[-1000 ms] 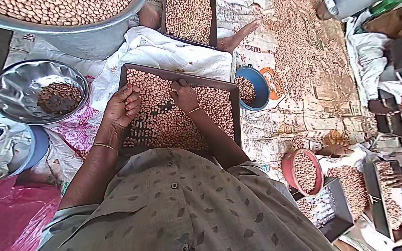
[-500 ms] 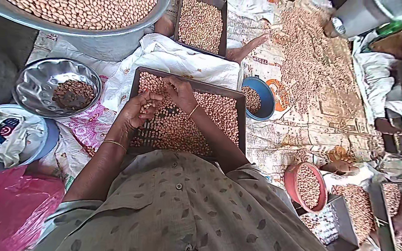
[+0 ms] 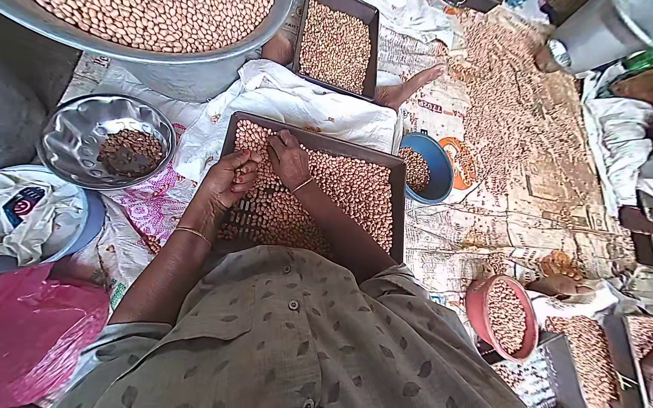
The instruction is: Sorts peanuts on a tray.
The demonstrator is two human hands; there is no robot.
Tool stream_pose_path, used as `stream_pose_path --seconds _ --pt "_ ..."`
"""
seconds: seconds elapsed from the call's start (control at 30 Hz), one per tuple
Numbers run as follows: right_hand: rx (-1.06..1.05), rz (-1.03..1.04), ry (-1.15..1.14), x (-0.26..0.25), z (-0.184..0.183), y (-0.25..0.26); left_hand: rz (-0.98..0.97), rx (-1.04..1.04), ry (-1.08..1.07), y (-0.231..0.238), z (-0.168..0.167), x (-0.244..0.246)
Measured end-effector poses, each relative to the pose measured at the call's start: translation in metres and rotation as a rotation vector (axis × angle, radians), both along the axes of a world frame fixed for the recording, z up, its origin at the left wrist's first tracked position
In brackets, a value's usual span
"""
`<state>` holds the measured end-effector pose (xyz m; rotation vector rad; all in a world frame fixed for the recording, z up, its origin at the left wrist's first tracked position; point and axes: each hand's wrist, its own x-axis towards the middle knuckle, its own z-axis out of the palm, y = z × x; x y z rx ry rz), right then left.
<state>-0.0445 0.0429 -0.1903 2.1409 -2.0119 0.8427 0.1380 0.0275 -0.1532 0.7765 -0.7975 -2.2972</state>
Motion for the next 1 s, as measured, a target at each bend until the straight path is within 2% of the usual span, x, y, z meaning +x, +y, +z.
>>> stream_pose_path --seconds 0.2,0.3,0.4,0.5,0.57,0.6,0.67,0.73,0.8,0.87,0.93,1.0 --pt "0.102 0.01 0.072 0.001 0.007 0.001 0.01 -0.027 0.045 0.0 -0.002 0.001" --pt "0.11 0.022 -0.1 -0.01 0.017 0.002 0.0 -0.054 0.071 -0.001 -0.003 0.002" --pt "-0.14 -0.034 -0.472 -0.04 0.034 0.011 -0.015 -0.055 0.069 -0.001 -0.005 0.003" --pt "-0.511 -0.223 -1.152 -0.076 0.077 0.026 -0.031 -0.063 -0.005 -0.003 -0.005 0.001" --pt "-0.583 -0.35 -1.528 -0.094 0.105 0.036 -0.027 -0.049 -0.035 -0.002 -0.005 0.0" --pt "-0.56 -0.364 -1.569 -0.098 0.105 0.039 -0.022 -0.043 -0.04 -0.002 -0.005 0.0" --pt "-0.402 -0.283 -1.399 -0.089 0.089 0.04 -0.018 -0.049 -0.033 -0.003 -0.003 -0.002" --pt "-0.141 -0.081 -1.088 -0.067 0.067 0.036 -0.004 -0.048 -0.006 -0.002 -0.005 -0.002" --pt "0.043 0.083 -0.659 -0.044 0.048 0.027 0.0 -0.075 0.017 -0.001 -0.006 0.001" --pt "0.11 0.124 -0.231 -0.028 0.037 0.02 0.002 -0.103 0.039 -0.001 -0.006 0.003" --pt "0.131 0.146 -0.045 -0.023 0.029 0.017 0.019 -0.117 0.072 -0.001 -0.005 0.004" --pt "0.276 0.223 -0.013 -0.029 0.03 0.022 0.042 -0.122 0.119 -0.002 -0.006 0.005"
